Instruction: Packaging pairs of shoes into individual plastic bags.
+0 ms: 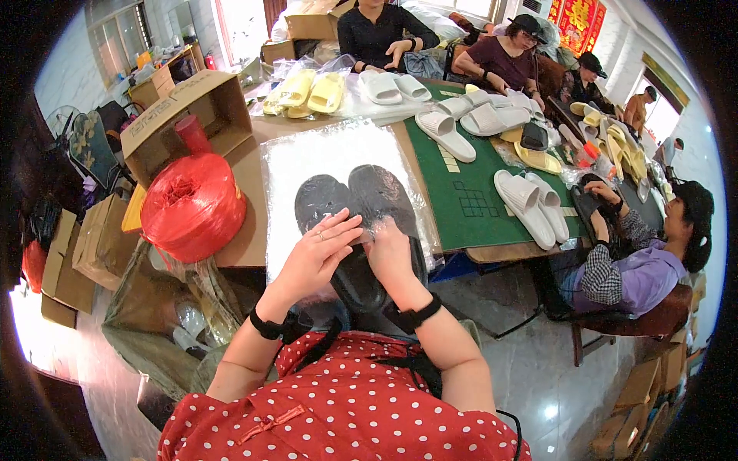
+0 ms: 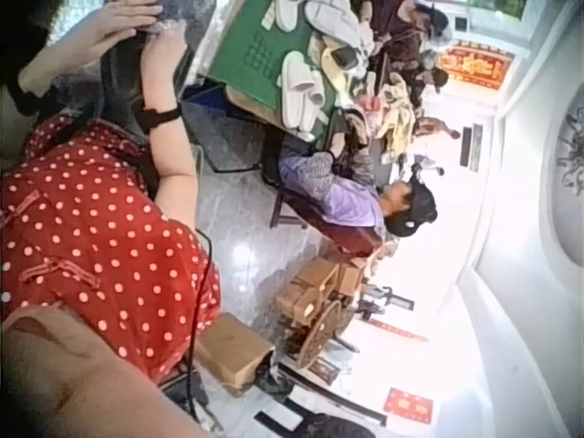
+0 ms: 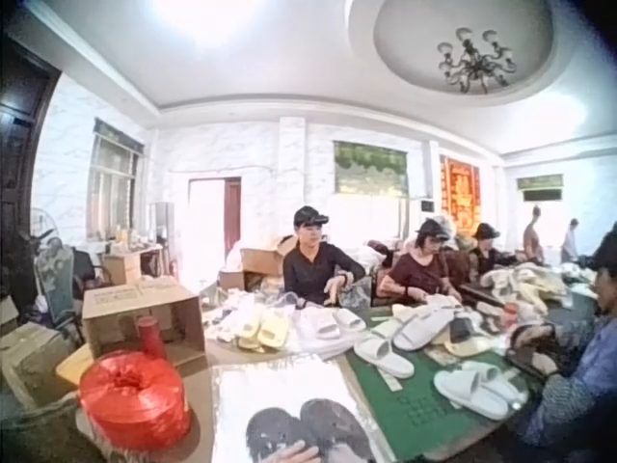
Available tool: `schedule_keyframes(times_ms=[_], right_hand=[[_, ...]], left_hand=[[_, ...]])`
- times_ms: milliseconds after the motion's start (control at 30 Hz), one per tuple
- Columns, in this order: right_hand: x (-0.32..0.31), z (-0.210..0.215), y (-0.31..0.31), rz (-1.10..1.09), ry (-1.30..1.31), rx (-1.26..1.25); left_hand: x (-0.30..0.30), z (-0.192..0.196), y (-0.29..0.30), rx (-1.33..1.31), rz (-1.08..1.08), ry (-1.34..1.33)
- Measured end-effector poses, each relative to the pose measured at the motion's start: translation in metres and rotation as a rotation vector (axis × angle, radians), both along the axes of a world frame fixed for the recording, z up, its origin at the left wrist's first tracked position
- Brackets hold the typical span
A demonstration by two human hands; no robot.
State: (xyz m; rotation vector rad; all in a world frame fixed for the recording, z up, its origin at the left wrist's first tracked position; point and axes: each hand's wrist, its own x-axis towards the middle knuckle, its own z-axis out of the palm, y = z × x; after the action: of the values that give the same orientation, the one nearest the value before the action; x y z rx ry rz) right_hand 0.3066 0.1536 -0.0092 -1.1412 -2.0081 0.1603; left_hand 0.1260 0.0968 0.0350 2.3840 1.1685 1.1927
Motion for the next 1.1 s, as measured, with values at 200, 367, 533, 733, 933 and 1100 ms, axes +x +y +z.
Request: schedule_keyframes(times_ms=[200,367,533,733,933,1100], right_hand=[[-0.043,-0.013,0.058,-0.063,0.09,-0.009],[-0.077,-0.005,0.085,-0.071,0.135,0.023],[-0.099,0.001,0.107,-0.183,0.13,-0.025],[-0.091,-0.009,0.046,0.004,0.069,0.113],[-0.007,0.044,-0.051,0.473,0.306,-0.56],[0.047,0.039,-0.034,-0.031,0.418,-0.236]], left_hand=[[-0.006,0.007,-0.007,-0.064,-0.086,-0.039],[-0.015,0.009,-0.012,-0.071,-0.097,-0.008],[-0.035,0.015,-0.016,0.01,0.038,0.019],[-0.067,0.001,-0.026,0.036,0.398,-0.1],[-0.07,-0.03,-0.052,-0.102,0.598,-0.048],[-0.079,-0.049,-0.057,-0.45,0.59,-0.448]])
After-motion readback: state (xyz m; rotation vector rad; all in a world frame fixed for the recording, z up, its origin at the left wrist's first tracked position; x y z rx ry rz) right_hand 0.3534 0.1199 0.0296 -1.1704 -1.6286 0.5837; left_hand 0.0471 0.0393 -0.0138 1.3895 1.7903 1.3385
